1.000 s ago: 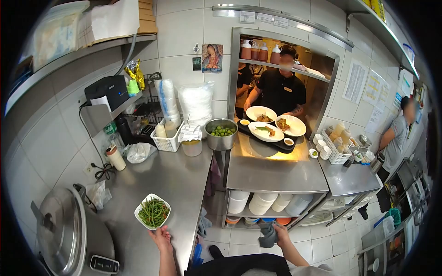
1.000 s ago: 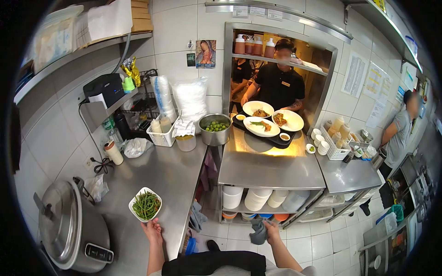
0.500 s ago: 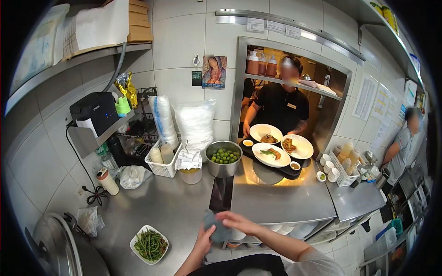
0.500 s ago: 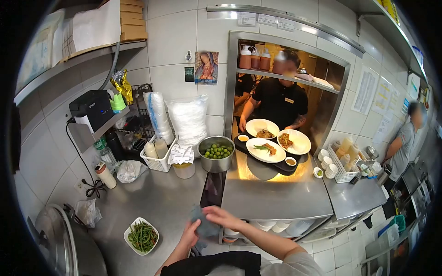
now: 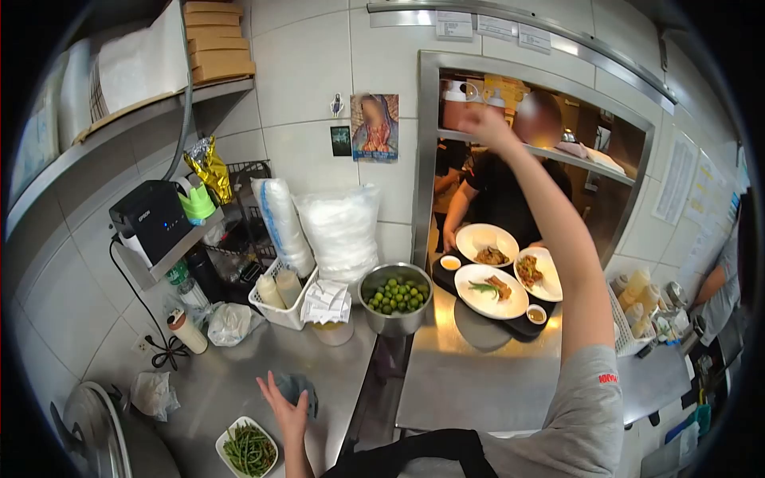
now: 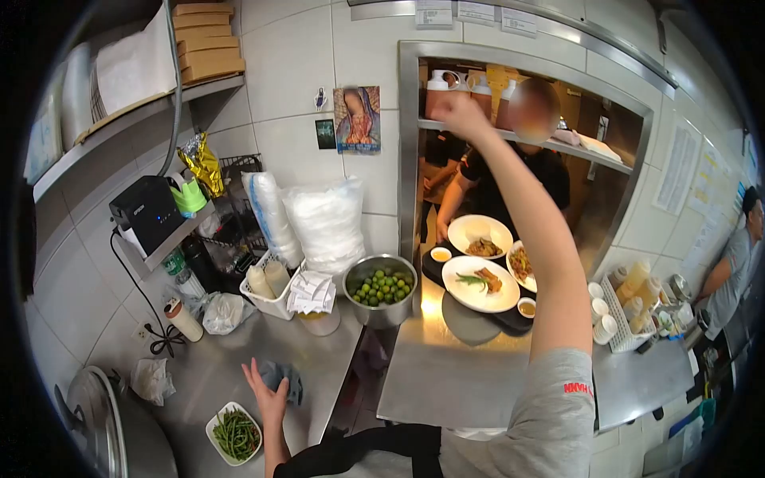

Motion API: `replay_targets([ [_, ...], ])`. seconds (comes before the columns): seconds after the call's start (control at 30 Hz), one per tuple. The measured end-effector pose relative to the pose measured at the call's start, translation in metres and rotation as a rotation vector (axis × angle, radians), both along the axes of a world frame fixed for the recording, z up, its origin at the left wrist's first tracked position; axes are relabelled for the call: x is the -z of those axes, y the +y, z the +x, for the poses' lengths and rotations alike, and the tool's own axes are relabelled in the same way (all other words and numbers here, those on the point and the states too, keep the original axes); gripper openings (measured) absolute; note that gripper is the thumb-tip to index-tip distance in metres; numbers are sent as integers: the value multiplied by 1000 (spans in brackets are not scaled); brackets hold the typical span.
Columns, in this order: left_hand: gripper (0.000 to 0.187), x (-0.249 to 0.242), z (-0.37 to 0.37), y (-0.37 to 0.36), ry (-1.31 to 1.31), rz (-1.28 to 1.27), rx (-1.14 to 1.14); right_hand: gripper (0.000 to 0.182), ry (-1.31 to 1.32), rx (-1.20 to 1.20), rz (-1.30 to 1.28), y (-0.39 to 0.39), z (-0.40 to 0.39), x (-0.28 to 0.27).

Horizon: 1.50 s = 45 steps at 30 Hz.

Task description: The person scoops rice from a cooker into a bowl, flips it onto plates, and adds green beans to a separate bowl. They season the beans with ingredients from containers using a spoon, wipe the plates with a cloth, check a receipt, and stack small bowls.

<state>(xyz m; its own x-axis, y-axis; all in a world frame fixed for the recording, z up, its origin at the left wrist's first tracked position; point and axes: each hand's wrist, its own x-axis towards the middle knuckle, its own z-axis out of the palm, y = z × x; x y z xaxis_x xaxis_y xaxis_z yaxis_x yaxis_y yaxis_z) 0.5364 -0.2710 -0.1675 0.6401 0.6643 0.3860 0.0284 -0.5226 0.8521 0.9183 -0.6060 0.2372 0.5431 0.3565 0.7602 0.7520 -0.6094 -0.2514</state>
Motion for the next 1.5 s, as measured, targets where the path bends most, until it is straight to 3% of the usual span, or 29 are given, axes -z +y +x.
replay_targets([
  [0.1,82,1,6,-20,-25,21,-15,45,-119,150,63,-1,50,-84],
  [0.23,73,10,7,-52,9,-43,-49,54,-369,193,222,23,87,-139],
  [0.33,65,24,8,-65,12,-51,-48,53,-230,16,459,39,102,-151],
  [0.4,63,18,9,-70,45,-74,-49,41,-127,-240,746,51,103,-149],
  [0.47,61,1,12,-81,49,-277,48,26,58,-609,1026,70,54,-86],
  [0.53,58,2,23,-84,21,-357,212,11,123,-779,996,80,3,-6],
  [0.57,56,3,29,-86,-12,-441,364,13,176,-841,858,79,-22,44],
  [0.6,56,-1,33,-92,4,-444,373,18,255,-770,701,74,-53,95],
  [0.67,57,-9,50,-107,-234,-1095,714,20,710,-704,557,73,-111,219],
  [0.7,57,4,56,-110,-229,-1105,721,26,148,-504,283,74,-117,309],
  [0.73,59,21,65,-112,-253,-1279,776,28,1119,-532,363,61,-163,354],
  [0.77,61,36,73,-114,-274,-1453,828,31,1245,-664,626,55,-197,408],
  [0.8,63,47,78,-118,-198,-1486,786,26,1279,-560,639,46,-233,433],
  [0.83,67,65,79,-129,-122,-1282,618,26,1403,-470,661,38,-253,462],
  [0.9,77,84,76,-142,-28,-1016,621,29,1456,-449,641,16,-269,484],
  [0.97,83,81,73,-156,-72,-1115,607,31,1372,-486,324,-2,-270,471],
  [1.03,77,45,65,-163,-15,-1074,609,35,778,-375,-1,-19,-237,422],
  [1.07,77,46,65,-162,-13,-1076,616,34,713,-319,-122,-31,-209,396],
  [1.1,68,48,65,-157,-57,-1013,645,32,663,-242,-197,-37,-189,348],
  [1.13,60,49,67,-152,-108,-949,673,26,677,-154,-82,-43,-172,307],
  [1.17,60,48,66,-146,-115,-949,673,27,-9,-205,-297,-57,-126,282],
  [1.23,40,46,54,-134,-34,-939,628,34,368,59,-310,-53,-111,171],
  [1.27,33,45,48,-131,-71,-928,584,35,237,160,-435,-57,-86,128],
  [1.3,33,47,42,-126,-78,-932,575,36,-145,216,-565,-57,-55,91],
  [1.33,34,50,36,-120,-114,-908,533,39,-390,249,-553,-56,-30,56],
  [1.37,35,51,31,-115,-147,-884,492,41,-381,383,-532,-49,-17,15],
  [1.4,35,41,22,-114,-154,-887,488,43,-569,367,-428,-49,26,-19],
  [1.43,36,27,9,-114,-129,-869,402,43,-528,436,-368,-41,37,-57],
  [1.5,37,22,-2,-108,-117,-845,308,34,-951,544,-234,-32,66,-102],
])
